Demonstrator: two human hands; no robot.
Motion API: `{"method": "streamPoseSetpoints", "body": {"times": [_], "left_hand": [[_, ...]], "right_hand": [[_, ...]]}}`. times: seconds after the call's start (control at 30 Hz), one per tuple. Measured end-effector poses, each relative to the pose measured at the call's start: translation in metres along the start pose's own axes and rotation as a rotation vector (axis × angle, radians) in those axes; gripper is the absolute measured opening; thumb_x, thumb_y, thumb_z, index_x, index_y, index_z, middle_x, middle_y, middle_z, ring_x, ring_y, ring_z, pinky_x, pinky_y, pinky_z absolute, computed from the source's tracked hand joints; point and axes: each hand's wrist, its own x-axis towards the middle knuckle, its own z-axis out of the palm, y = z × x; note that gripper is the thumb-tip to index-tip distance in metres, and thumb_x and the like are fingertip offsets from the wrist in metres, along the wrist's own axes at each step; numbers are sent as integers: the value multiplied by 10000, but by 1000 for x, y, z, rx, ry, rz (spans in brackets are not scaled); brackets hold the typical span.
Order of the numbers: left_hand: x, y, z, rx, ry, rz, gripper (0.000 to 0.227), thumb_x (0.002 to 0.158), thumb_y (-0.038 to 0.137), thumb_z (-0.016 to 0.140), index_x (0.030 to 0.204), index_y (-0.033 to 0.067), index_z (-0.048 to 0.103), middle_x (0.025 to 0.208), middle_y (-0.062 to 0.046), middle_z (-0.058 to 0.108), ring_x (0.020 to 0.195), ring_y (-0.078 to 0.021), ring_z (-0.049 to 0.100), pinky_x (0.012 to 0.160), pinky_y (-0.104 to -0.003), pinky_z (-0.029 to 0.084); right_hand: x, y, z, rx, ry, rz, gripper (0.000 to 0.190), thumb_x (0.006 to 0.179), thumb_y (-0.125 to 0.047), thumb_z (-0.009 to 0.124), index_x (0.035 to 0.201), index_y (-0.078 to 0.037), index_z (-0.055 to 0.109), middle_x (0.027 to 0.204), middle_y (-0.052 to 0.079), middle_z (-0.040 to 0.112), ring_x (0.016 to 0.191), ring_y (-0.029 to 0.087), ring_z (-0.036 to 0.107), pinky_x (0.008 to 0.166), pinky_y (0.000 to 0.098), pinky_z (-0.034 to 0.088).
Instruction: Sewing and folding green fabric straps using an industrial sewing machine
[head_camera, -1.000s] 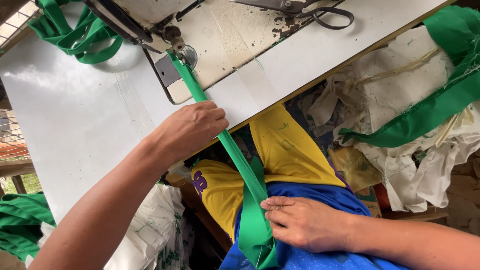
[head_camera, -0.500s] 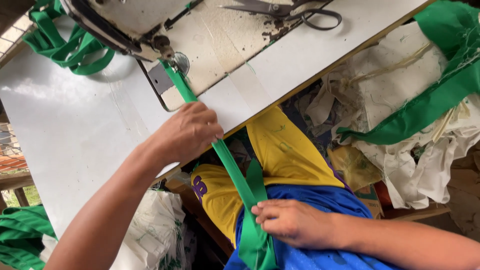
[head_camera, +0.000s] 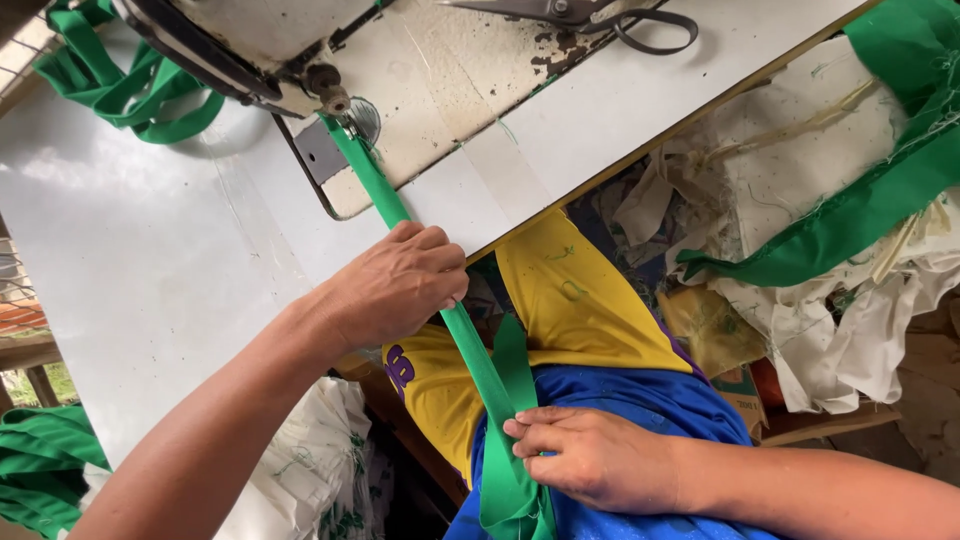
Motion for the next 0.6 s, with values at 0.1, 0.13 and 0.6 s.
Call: {"method": "streamPoseSetpoints", "body": {"times": [0.1, 0.13, 0.6], "left_hand": [[4, -2, -10, -23, 16, -6, 184, 1010, 156, 618, 828, 167, 595, 812, 17, 569, 813, -232, 490, 815, -393, 380], [4, 1, -10, 3, 17, -14, 180, 979, 186, 652, 806, 190, 602, 794, 32, 576, 803, -226, 510, 803, -397, 380], [-33, -25, 6, -21, 466, -219, 207, 1005, 294, 685, 852, 156, 708, 960, -27, 637, 880, -281, 518, 741, -422, 353]], "right_hand": [[4, -2, -8, -45, -34, -16, 217, 1072, -5, 482, 933, 53, 639, 1144, 213, 679, 1275, 386, 639, 1157, 501, 460], [6, -6, -11, -93, -39, -58, 231, 1077, -5, 433, 989, 76, 630, 1143, 246, 668, 1251, 401, 643, 1159, 502, 459], [-10, 26, 9, -94, -69, 11, 199, 1066, -75, 508, 1003, 49, 651, 1136, 172, 685, 1281, 383, 636, 1137, 477, 470]]}}
